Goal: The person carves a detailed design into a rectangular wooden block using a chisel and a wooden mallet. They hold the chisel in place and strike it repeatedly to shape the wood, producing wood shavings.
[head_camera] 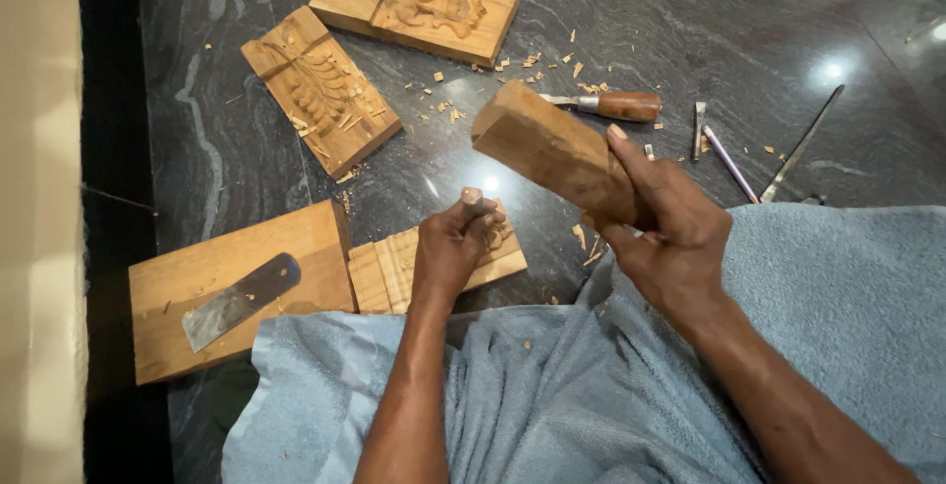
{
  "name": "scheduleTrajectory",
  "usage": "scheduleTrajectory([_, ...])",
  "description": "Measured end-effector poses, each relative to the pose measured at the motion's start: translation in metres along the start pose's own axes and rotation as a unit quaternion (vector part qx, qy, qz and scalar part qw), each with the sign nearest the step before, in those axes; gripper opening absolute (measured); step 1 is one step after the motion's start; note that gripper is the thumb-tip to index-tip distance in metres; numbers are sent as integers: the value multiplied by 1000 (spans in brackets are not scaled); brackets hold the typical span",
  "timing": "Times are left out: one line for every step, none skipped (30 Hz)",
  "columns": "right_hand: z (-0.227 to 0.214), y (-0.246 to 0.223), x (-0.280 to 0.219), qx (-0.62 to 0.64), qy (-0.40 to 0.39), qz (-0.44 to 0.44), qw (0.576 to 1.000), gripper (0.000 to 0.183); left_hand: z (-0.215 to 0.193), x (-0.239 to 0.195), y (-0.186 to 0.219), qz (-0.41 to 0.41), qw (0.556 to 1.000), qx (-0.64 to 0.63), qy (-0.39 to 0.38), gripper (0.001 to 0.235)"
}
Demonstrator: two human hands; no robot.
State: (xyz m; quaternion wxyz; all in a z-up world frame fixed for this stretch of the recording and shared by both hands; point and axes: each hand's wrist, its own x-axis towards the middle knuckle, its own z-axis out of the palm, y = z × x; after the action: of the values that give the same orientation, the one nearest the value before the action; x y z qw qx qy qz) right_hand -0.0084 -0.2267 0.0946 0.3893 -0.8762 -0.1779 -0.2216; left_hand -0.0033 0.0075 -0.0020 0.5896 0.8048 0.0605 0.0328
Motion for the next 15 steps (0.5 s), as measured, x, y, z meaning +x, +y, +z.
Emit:
scheduleTrajectory([0, -1, 0, -6, 6, -15, 1000, 85, 0, 1, -2, -6, 1000, 5, -1, 16])
scheduleTrajectory([0, -2, 0, -12, 12, -31, 999, 84, 0, 1, -5, 6, 999, 35, -4, 17])
scheduleTrajectory([0, -2, 1, -42, 11, -73, 996, 80, 1, 2, -8, 19, 998, 65, -8, 18])
scheduleTrajectory([-1, -3, 3, -70, 9, -116, 991, 76, 1, 2, -12, 33, 995, 96, -12, 19])
scheduleTrajectory([-2, -3, 3, -99, 8, -158, 982, 73, 2, 2, -15, 51, 991, 125, -2, 18])
scheduleTrajectory([-2, -5, 3, -123, 0, -173, 977, 71, 2, 4, -17, 70, 986, 153, 7, 17])
scheduleTrajectory([-2, -6, 2, -147, -8, -187, 971, 69, 1, 5, -19, 90, 979, 182, 16, 16])
scheduleTrajectory([-2, -7, 1, -172, -17, -202, 964, 67, 1, 5, -20, 96, 977, 188, 12, 15])
scheduleTrajectory([-1, -7, 0, -162, -12, -192, 968, 66, 1, 6, -21, 103, 975, 195, 7, 14])
scheduleTrajectory([2, -7, -1, -152, -8, -182, 971, 64, 1, 5, -21, 108, 974, 201, 3, 13])
scheduleTrajectory([4, -6, -3, -142, -3, -173, 975, 63, 2, 2, -20, 97, 982, 165, 0, 15])
scheduleTrajectory([6, -4, -2, -153, -9, -156, 976, 62, 3, 1, -18, 87, 988, 128, -1, 17])
scheduleTrajectory([7, -1, -2, -164, -14, -138, 977, 61, 4, 1, -15, 77, 993, 92, -2, 19])
scheduleTrajectory([8, 2, -3, -175, -19, -120, 977, 61, 4, 0, -13, 19, 998, 49, 29, 19])
scheduleTrajectory([9, 4, -4, -126, -19, -63, 990, 69, 2, 0, -11, -38, 997, 6, 60, 18])
